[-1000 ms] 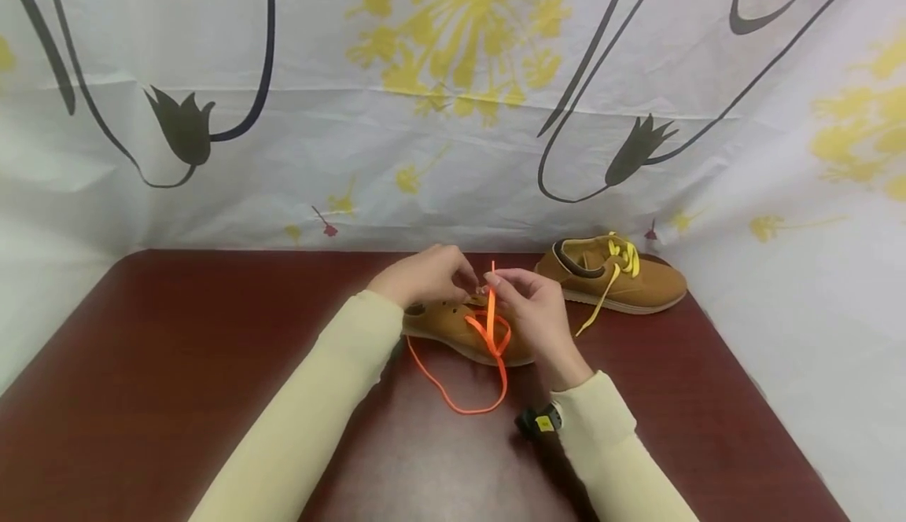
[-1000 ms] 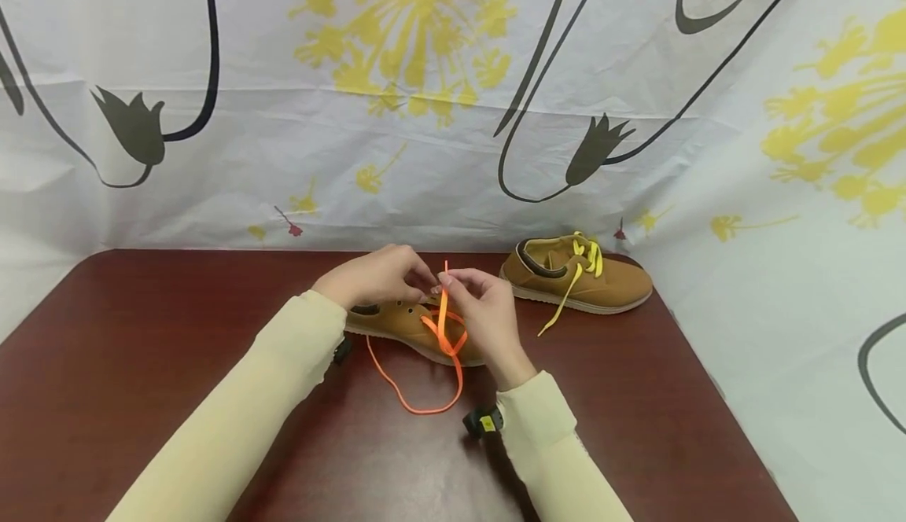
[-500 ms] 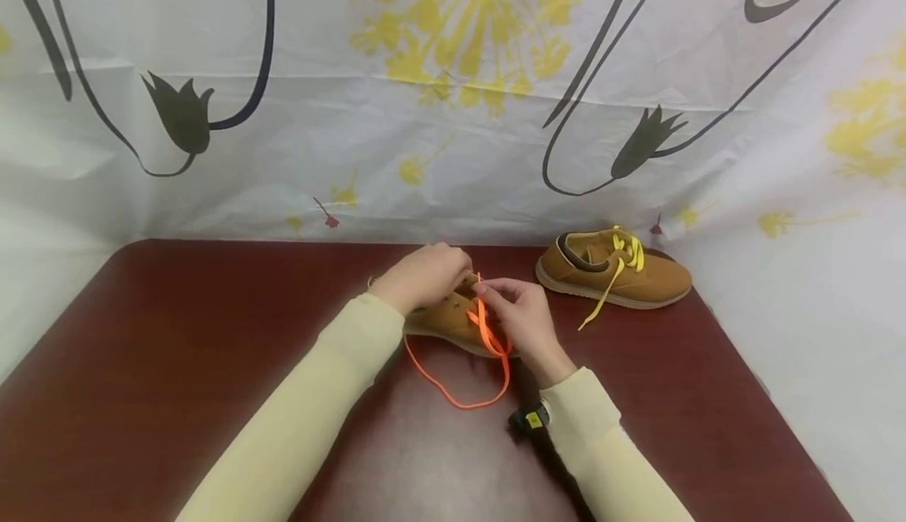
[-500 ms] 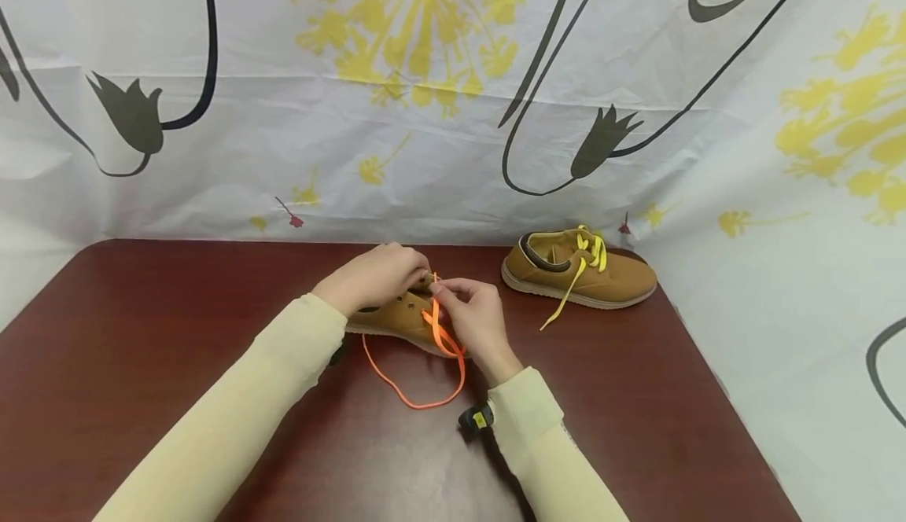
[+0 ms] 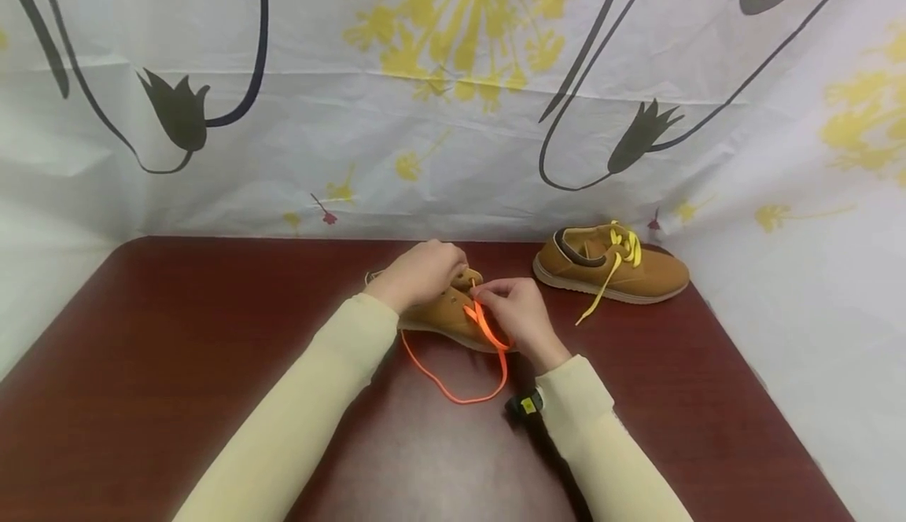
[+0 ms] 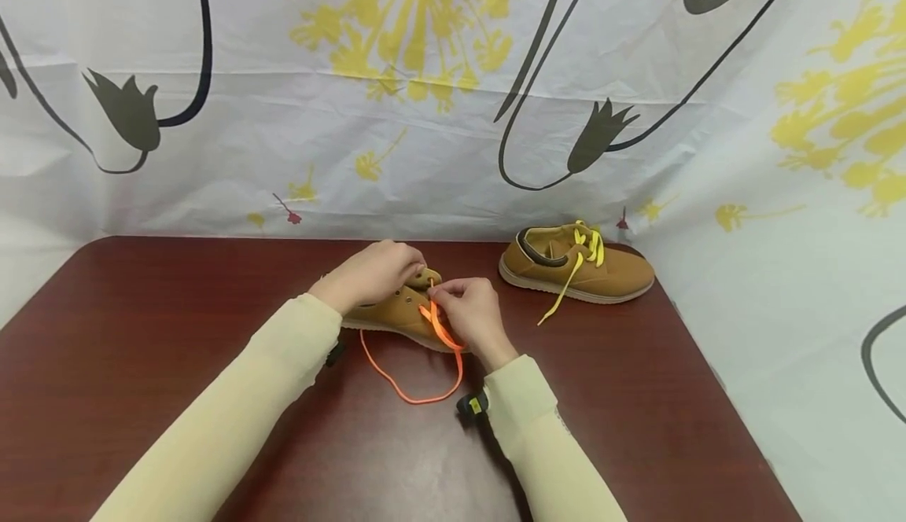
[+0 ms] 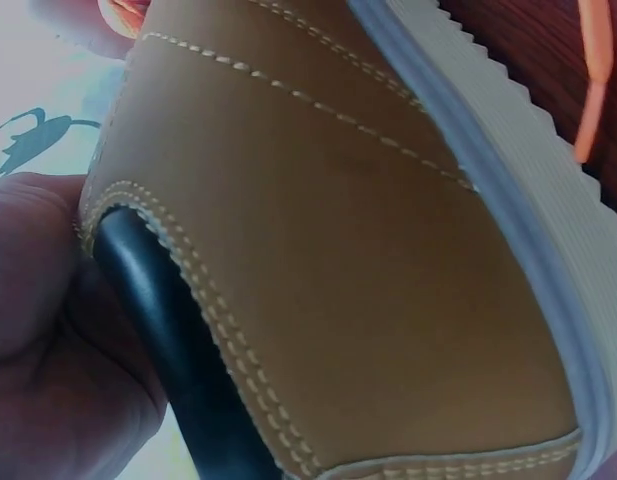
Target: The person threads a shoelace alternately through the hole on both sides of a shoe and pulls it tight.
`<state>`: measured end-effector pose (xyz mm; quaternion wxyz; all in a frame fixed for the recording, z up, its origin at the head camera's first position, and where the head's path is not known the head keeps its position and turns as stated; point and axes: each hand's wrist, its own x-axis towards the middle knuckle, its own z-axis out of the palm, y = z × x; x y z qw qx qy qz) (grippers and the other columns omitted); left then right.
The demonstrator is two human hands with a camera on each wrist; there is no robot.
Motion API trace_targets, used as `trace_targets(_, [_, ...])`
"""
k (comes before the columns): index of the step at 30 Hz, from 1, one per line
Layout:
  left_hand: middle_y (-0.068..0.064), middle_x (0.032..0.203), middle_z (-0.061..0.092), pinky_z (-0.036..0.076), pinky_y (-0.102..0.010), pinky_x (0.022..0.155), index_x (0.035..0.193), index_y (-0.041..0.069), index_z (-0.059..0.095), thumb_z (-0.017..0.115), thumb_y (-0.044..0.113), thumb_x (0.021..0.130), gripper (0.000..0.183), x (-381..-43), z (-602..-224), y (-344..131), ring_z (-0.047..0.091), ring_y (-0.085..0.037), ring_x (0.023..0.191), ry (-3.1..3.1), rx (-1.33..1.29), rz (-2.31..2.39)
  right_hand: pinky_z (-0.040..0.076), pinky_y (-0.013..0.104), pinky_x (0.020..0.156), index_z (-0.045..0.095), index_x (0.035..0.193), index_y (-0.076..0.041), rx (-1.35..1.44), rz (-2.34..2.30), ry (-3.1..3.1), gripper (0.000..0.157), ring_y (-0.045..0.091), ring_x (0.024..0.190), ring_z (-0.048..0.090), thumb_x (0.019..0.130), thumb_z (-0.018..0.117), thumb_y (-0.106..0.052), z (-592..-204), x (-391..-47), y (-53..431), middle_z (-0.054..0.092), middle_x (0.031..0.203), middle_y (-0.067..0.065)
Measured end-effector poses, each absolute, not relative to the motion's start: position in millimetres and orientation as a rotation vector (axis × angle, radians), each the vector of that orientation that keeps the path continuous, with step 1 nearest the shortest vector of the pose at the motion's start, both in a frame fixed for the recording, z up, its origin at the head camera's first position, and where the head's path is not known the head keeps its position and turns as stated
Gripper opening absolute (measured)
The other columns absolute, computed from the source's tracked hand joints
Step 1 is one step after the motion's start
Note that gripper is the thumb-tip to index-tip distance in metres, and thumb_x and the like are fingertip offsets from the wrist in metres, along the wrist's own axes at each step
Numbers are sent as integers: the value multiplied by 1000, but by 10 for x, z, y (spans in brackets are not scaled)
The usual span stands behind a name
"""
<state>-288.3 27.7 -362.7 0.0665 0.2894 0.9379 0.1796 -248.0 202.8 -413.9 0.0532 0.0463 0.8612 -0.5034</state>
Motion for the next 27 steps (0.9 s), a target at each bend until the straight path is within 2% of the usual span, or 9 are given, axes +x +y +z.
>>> trace_targets(4, [3, 67, 35, 35, -29, 64, 74, 14, 57, 46, 11, 106, 34, -2866, -3611, 253, 34, -14, 63, 2824, 877, 542, 51, 23, 74, 81, 102, -10, 130, -1529, 2614, 18, 20, 97, 64, 96, 67, -18, -4136, -2506, 1999, 77, 107, 8])
trace_targets(8, [3, 80, 62, 47, -30, 75, 91, 14, 72, 48, 15, 107, 29, -2867, -3623, 251, 54, -13, 74, 2802, 890, 552, 51, 22, 74, 81, 103, -10, 159, -1530, 2603, 18, 19, 98, 64, 96, 67, -19, -4147, -2510, 1989, 77, 110, 8])
trace_targets(10, [2, 85, 69, 50, -31, 80, 95, 15, 75, 49, 19, 107, 29, -2875, -3624, 256, 59, -14, 77, 2785, 881, 569, 50, 21, 72, 81, 102, -10, 181, -1527, 2606, 18, 19, 95, 64, 96, 67, -20, -4152, -2512, 1988, 77, 108, 8])
trace_targets(12, [1, 77, 65, 50, -31, 75, 89, 15, 74, 49, 24, 108, 33, -2894, -3625, 265, 57, -14, 70, 2780, 859, 585, 49, 21, 70, 81, 102, -10, 189, -1527, 2616, 19, 19, 92, 63, 95, 68, -20, -4156, -2521, 1987, 77, 106, 8])
trace_targets(16, [4, 55, 44, 39, -28, 56, 71, 17, 70, 53, 33, 106, 42, -2952, -3633, 302, 41, -13, 50, 2754, 758, 664, 48, 22, 68, 82, 100, -10, 196, -1535, 2628, 19, 18, 87, 61, 94, 69, -22, -4163, -2538, 1993, 77, 101, 7])
trace_targets(18, [6, 51, 42, 34, -26, 50, 68, 19, 73, 59, 34, 103, 40, -2984, -3648, 322, 37, -11, 46, 2724, 704, 727, 48, 21, 69, 82, 100, -10, 197, -1540, 2629, 18, 17, 86, 61, 94, 69, -21, -4172, -2541, 1999, 77, 101, 6])
trace_targets(20, [6, 50, 47, 32, -25, 49, 71, 20, 78, 64, 32, 100, 34, -3008, -3670, 330, 36, -10, 44, 2687, 656, 797, 48, 21, 69, 82, 101, -10, 195, -1553, 2618, 18, 16, 86, 61, 94, 68, -21, -4184, -2539, 2005, 77, 102, 7])
trace_targets(24, [5, 69, 70, 35, -24, 49, 82, 18, 83, 68, 25, 96, 22, -3024, -3710, 324, 40, -10, 45, 2637, 572, 951, 48, 22, 68, 82, 101, -10, 170, -1585, 2594, 18, 16, 85, 60, 94, 69, -21, -4202, -2541, 2011, 77, 103, 7])
trace_targets(27, [3, 87, 78, 37, -25, 50, 87, 18, 83, 68, 23, 95, 18, -3027, -3732, 331, 43, -11, 47, 2632, 525, 1012, 49, 23, 67, 82, 101, -10, 165, -1601, 2579, 19, 16, 83, 59, 94, 69, -22, -4206, -2550, 2021, 77, 99, 5])
